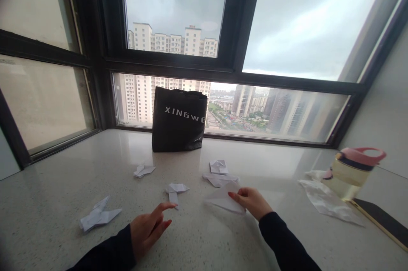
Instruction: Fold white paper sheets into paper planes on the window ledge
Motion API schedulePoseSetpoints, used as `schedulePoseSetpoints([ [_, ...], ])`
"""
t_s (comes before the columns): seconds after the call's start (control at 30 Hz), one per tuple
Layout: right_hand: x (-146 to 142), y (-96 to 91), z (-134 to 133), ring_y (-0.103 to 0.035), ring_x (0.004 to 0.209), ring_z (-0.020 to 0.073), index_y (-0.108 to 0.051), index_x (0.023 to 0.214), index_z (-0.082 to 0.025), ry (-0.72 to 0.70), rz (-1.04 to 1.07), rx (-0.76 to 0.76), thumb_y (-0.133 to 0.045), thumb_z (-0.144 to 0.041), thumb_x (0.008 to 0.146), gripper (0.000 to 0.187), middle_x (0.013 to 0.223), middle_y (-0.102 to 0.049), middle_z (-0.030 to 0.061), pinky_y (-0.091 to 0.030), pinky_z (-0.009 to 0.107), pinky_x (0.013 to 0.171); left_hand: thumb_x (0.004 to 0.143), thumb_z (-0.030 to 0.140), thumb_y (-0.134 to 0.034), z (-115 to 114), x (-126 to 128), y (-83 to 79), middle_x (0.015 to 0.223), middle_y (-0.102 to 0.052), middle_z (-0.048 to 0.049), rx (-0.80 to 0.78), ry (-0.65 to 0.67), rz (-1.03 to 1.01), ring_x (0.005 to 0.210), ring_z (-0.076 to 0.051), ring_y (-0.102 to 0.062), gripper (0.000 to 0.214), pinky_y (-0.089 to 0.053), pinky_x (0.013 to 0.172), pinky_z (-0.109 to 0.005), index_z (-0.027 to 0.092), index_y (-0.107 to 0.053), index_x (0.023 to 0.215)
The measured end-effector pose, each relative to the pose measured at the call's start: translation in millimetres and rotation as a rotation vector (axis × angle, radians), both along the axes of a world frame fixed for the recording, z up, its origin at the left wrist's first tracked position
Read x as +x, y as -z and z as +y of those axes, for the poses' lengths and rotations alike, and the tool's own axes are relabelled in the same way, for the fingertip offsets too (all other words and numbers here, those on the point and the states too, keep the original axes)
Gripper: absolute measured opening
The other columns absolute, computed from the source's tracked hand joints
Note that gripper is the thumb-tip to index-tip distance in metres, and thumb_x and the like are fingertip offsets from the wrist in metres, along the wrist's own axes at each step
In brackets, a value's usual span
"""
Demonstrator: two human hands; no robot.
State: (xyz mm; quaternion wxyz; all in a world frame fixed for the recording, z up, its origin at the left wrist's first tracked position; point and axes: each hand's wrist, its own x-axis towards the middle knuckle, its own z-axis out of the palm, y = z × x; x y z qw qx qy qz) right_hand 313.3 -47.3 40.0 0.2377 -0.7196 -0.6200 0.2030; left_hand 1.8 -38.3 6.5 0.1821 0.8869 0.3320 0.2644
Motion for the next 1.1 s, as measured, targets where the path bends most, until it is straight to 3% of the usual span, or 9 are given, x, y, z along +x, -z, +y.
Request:
schedulePoseSetpoints([
  [0.3,3,16.0,5,-0.050,0.053,0.0166,-0.048,0.048,-0.018,0.118,-0.328,0.000,-0.046,-0.044,0.064,0.031,0.051,-0.053,0.0021,-0.030,0.024,0.047,0.082,0.031,-0.023,0,0,-0.6,0.044,-0.029,0.0083,0.051,0.014,0.088,0.037,-0.010,-0.040,0.028,-0.025,0.040,-0.019,0.022,-0.040,0.102],
  [0.7,-22,2.6,-6,-0.052,0.080,0.0264,-0.052,0.064,-0.019,0.193,-0.667,0.040,-0.047,-0.038,0.071,0.021,0.074,-0.061,0.0071,-0.033,0.034,0.064,0.082,0.029,-0.024,2,0,1.7,0.042,-0.042,0.0059,0.105,0.020,0.154,0.038,-0.012,-0.046,0.028,-0.027,0.040,-0.018,0.023,-0.046,0.097],
  [0.8,-24,0.4,-8,-0.050,0.083,0.0254,-0.049,0.068,-0.018,0.236,-0.739,0.066,-0.051,-0.039,0.069,0.021,0.082,-0.059,0.0069,-0.034,0.033,0.063,0.082,0.029,-0.024,1,0,1.6,0.043,-0.044,0.0056,0.104,0.011,0.157,0.040,-0.012,-0.047,0.027,-0.028,0.040,-0.018,0.023,-0.047,0.096],
  [1.1,-24,4.9,-8,-0.051,0.081,0.0217,-0.045,0.069,-0.019,0.253,-0.755,0.091,-0.051,-0.038,0.070,0.020,0.080,-0.057,0.0036,-0.033,0.031,0.063,0.082,0.028,-0.026,-1,-1,-2.2,0.045,-0.047,0.0055,0.091,-0.001,0.211,0.045,-0.012,-0.052,0.026,-0.031,0.043,-0.018,0.024,-0.046,0.097],
])
